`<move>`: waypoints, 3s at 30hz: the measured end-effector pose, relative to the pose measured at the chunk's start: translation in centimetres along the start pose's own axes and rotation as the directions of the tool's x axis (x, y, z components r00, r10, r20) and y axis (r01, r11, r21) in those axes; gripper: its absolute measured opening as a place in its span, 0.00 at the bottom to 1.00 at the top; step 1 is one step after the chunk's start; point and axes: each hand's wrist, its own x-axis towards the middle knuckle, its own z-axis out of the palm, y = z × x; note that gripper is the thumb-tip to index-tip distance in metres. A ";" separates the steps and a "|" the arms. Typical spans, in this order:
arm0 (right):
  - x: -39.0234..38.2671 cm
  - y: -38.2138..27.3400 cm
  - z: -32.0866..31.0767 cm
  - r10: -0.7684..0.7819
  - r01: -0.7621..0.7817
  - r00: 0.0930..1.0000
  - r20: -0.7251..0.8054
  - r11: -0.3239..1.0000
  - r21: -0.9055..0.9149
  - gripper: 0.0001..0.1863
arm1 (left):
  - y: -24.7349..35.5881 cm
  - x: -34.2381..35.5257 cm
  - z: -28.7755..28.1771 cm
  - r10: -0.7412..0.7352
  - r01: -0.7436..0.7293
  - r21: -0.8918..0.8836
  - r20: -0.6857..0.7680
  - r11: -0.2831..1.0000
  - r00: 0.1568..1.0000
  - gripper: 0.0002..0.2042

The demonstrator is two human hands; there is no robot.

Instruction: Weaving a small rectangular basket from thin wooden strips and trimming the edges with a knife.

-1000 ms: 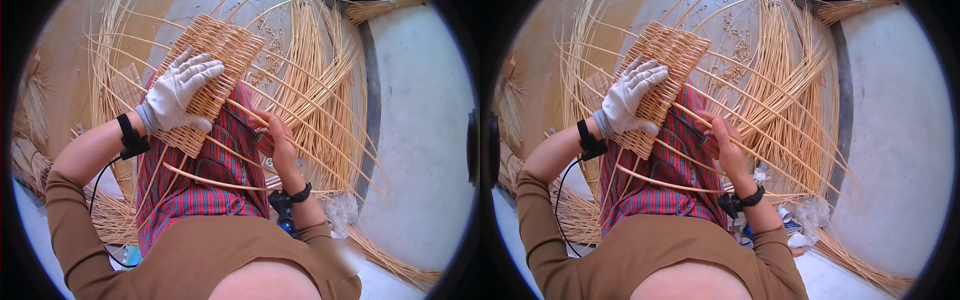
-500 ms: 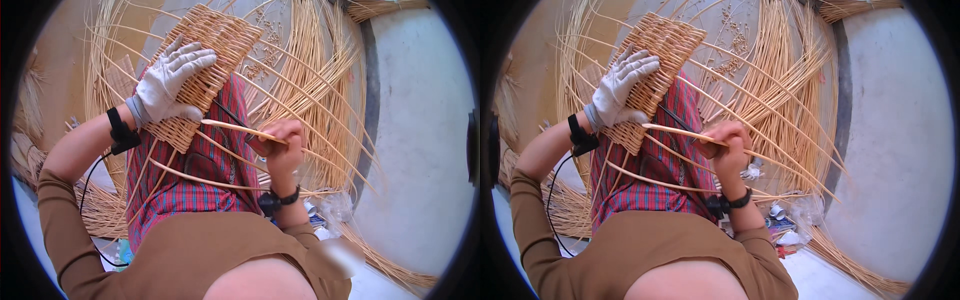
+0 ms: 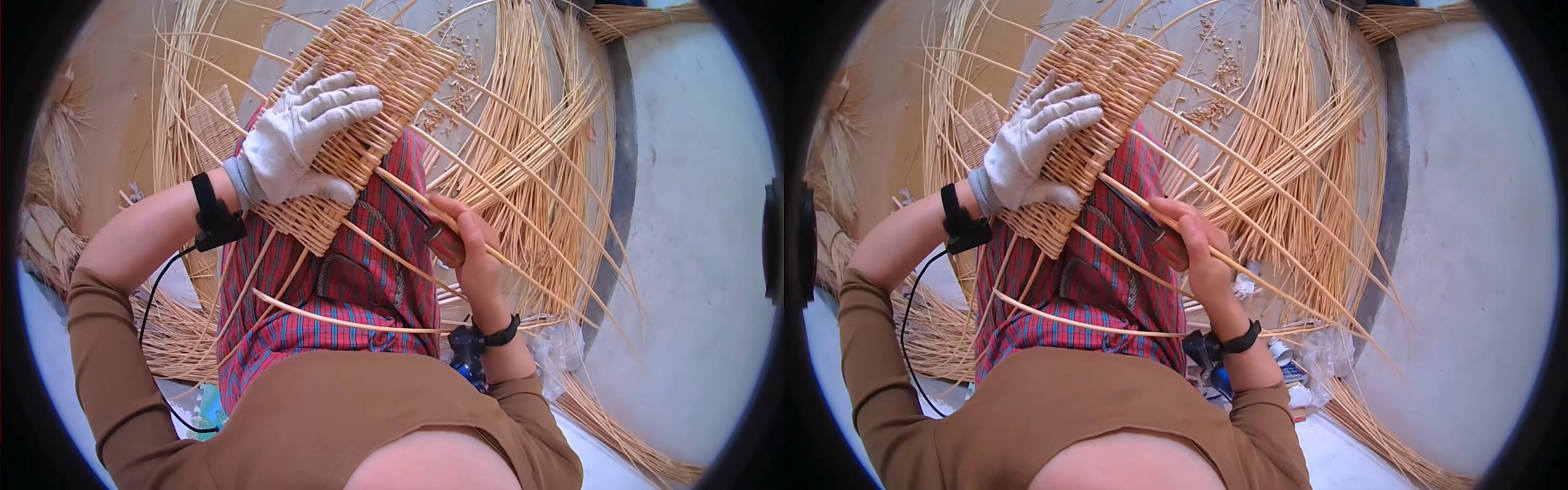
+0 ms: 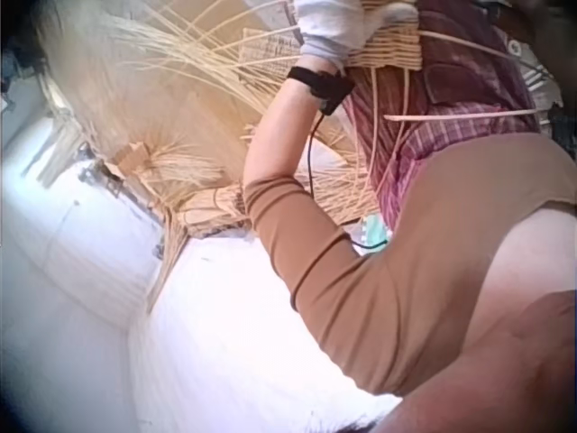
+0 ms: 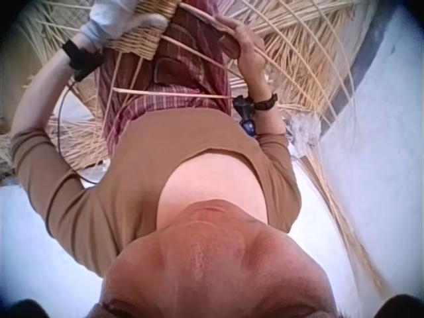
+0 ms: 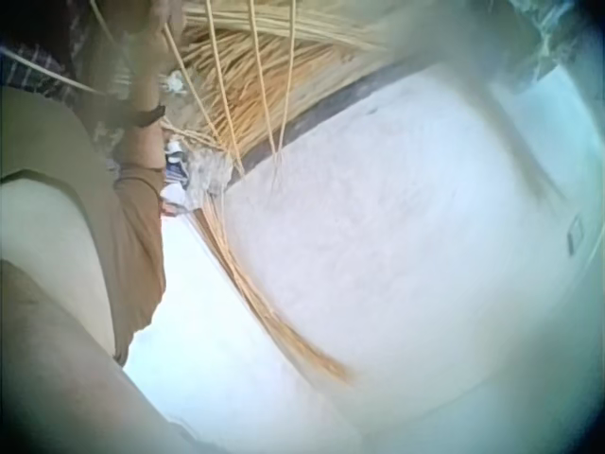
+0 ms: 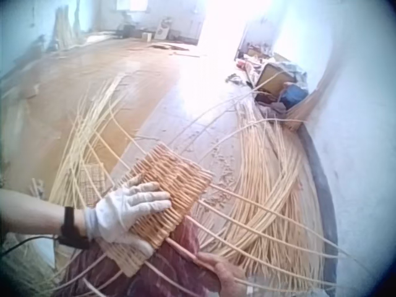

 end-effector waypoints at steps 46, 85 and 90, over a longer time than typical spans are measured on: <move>2.0 -3.6 4.1 -0.591 0.579 0.751 0.294 0.375 -0.724 0.09 | 0.3 0.1 -0.1 0.008 -0.009 -0.042 -0.009 0.999 1.000 0.52; 5.4 -6.1 3.4 -0.686 0.502 0.696 0.210 0.256 -0.826 0.13 | 0.2 0.6 0.0 -0.044 0.043 0.018 0.065 0.999 0.997 0.50; 6.7 -3.0 4.0 -0.383 0.309 0.911 0.154 0.385 -0.870 0.08 | -0.3 4.5 -1.1 0.033 -0.047 0.075 0.187 0.996 0.982 0.55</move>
